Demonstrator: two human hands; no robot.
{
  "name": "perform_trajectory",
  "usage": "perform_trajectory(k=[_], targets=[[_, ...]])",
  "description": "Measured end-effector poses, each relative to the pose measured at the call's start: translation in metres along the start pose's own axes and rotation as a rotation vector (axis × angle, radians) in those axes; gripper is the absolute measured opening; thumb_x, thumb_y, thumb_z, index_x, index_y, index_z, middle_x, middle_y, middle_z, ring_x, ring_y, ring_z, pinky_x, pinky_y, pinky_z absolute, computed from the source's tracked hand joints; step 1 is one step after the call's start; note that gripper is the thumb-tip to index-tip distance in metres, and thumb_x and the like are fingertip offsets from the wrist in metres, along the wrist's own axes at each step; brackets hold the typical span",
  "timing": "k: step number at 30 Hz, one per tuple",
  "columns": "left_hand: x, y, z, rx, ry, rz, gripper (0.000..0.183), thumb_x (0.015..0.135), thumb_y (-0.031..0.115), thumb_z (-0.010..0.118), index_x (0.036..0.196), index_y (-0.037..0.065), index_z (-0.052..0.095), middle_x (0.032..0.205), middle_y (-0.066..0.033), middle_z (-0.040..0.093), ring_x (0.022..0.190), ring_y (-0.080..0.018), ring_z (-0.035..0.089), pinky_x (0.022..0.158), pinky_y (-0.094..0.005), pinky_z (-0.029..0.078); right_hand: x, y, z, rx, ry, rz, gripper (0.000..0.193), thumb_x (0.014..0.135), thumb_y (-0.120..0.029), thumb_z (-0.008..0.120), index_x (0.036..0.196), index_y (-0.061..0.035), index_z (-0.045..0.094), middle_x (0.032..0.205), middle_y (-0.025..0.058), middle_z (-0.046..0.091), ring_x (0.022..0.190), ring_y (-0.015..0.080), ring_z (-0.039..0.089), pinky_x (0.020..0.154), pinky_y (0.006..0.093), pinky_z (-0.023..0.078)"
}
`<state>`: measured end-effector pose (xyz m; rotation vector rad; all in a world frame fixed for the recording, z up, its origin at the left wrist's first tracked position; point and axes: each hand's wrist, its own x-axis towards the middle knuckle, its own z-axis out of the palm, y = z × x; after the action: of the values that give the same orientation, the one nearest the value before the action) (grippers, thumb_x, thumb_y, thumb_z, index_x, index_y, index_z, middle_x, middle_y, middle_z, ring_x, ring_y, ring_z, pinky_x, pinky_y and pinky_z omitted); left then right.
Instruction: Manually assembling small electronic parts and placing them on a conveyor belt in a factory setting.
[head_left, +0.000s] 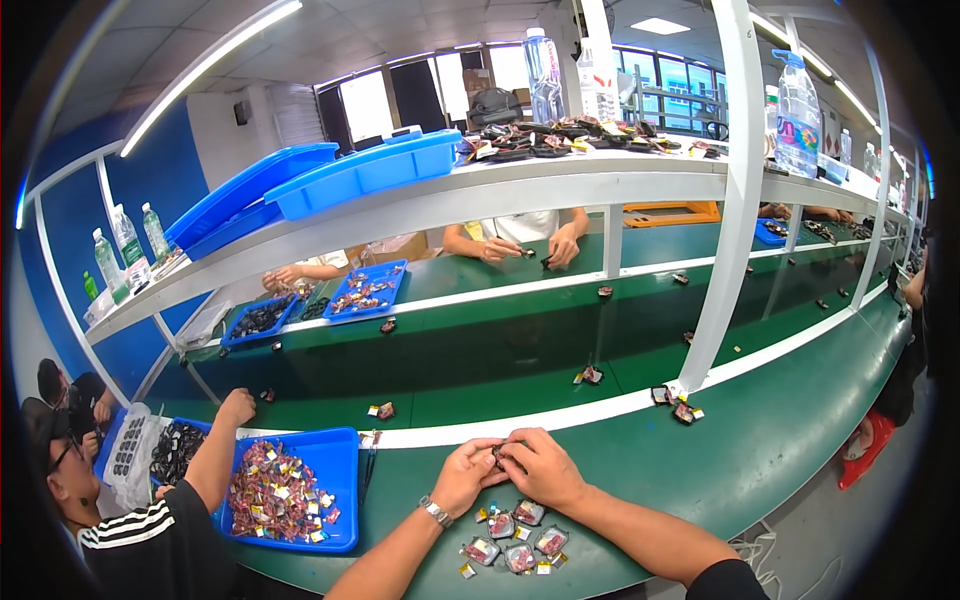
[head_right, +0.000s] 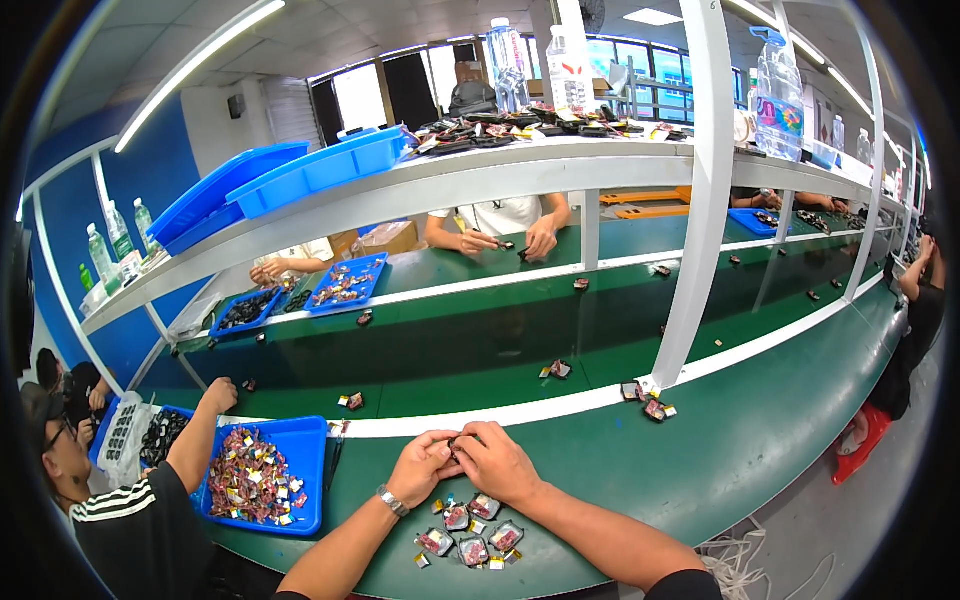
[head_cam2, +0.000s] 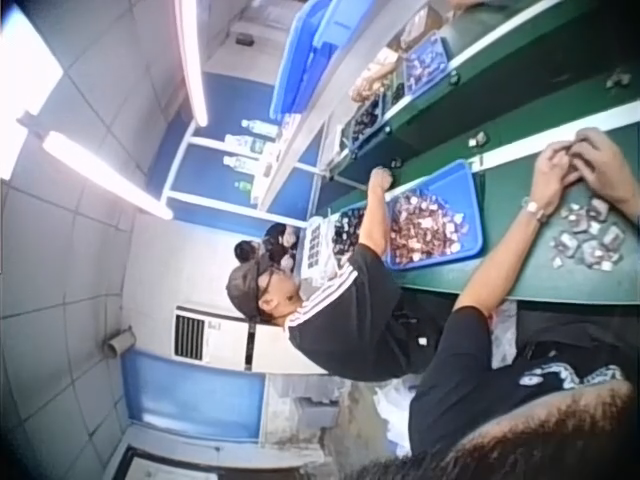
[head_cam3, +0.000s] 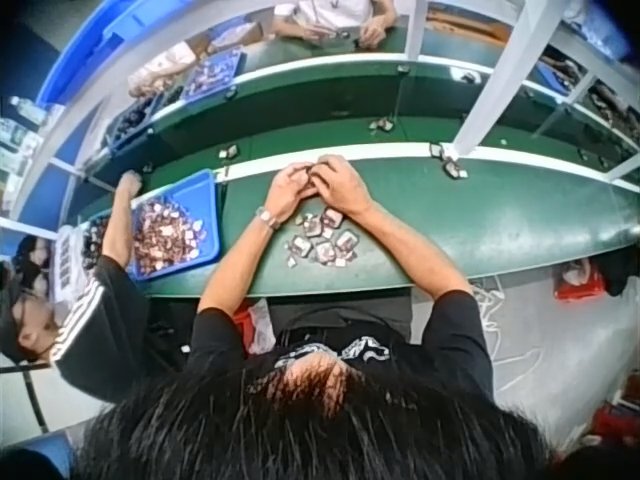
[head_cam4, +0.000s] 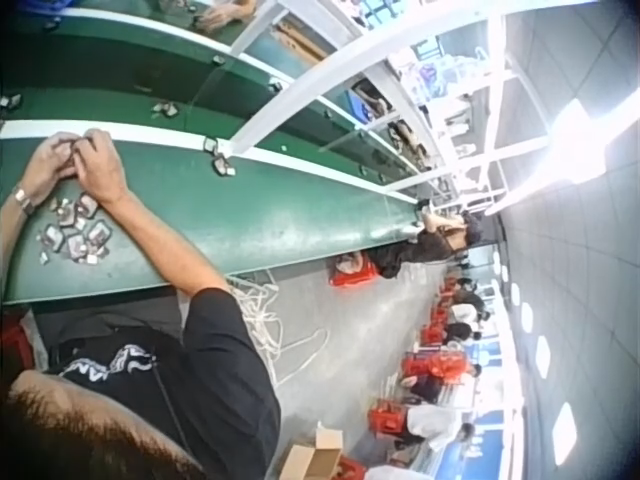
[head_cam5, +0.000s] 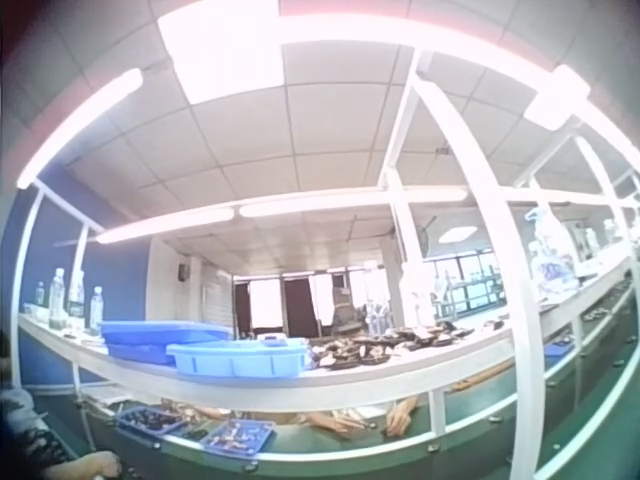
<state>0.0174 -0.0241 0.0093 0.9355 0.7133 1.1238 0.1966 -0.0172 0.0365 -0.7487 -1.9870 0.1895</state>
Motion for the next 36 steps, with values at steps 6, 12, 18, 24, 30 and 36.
perform_trajectory(k=[6,12,18,24,30,36], targets=[[0.002,-0.001,0.002,0.038,0.012,0.003,0.027,0.097,0.008,0.051,0.122,-0.002,0.046,0.111,-0.0105,0.062,0.104,-0.0192,0.063,0.092,-0.0363,0.055,-0.001,-0.001,0.003,-0.082,-0.016,0.018,0.015,0.074,-0.005,0.071,0.087,-0.0042,0.064,0.098,0.0087,0.059,0.09,0.0268,0.06,0.074,0.0351,0.053],[0.001,-0.003,0.004,0.061,0.053,0.013,0.026,0.098,0.005,0.049,0.122,-0.002,0.045,0.111,-0.0118,0.062,0.103,-0.0201,0.063,0.093,-0.0384,0.055,-0.002,0.004,0.009,-0.097,0.003,0.045,0.011,0.078,-0.006,0.066,0.088,-0.0044,0.063,0.099,0.0082,0.058,0.087,0.0278,0.059,0.071,0.0354,0.053],[0.004,0.0,0.005,0.069,0.088,0.059,0.038,0.097,0.004,0.049,0.133,0.003,0.038,0.136,-0.0165,0.046,0.117,-0.0285,0.055,0.095,-0.0459,0.052,0.02,0.045,0.019,0.403,-0.072,0.512,0.008,0.077,-0.003,0.071,0.084,-0.0027,0.068,0.093,0.0081,0.066,0.082,0.0156,0.066,0.074,0.0286,0.053],[0.006,0.001,0.007,0.068,0.122,0.108,0.04,0.096,0.006,0.05,0.134,0.004,0.038,0.144,-0.0168,0.038,0.125,-0.0333,0.049,0.097,-0.0495,0.05,0.065,0.133,0.035,-0.088,0.089,0.684,0.017,0.073,-0.012,0.075,0.086,-0.0028,0.069,0.088,0.0115,0.066,0.085,0.0241,0.065,0.079,0.0341,0.051],[-0.003,0.005,-0.002,0.072,0.106,0.089,0.033,0.096,0.004,0.048,0.128,-0.003,0.042,0.138,-0.0188,0.045,0.121,-0.0309,0.053,0.095,-0.0432,0.053,0.062,0.151,-0.049,-0.513,-0.065,0.451,0.034,0.073,-0.015,0.067,0.105,-0.0045,0.065,0.102,0.0168,0.063,0.101,0.034,0.059,0.091,0.0404,0.048],[0.008,0.001,0.001,0.078,0.061,0.072,0.032,0.096,0.006,0.05,0.126,-0.005,0.044,0.128,-0.0205,0.054,0.114,-0.0285,0.058,0.092,-0.0399,0.054,0.028,0.193,-0.103,-0.542,-0.263,0.768,0.056,0.072,-0.016,0.073,0.123,-0.002,0.054,0.113,0.0181,0.061,0.11,0.0354,0.055,0.095,0.0419,0.045]])
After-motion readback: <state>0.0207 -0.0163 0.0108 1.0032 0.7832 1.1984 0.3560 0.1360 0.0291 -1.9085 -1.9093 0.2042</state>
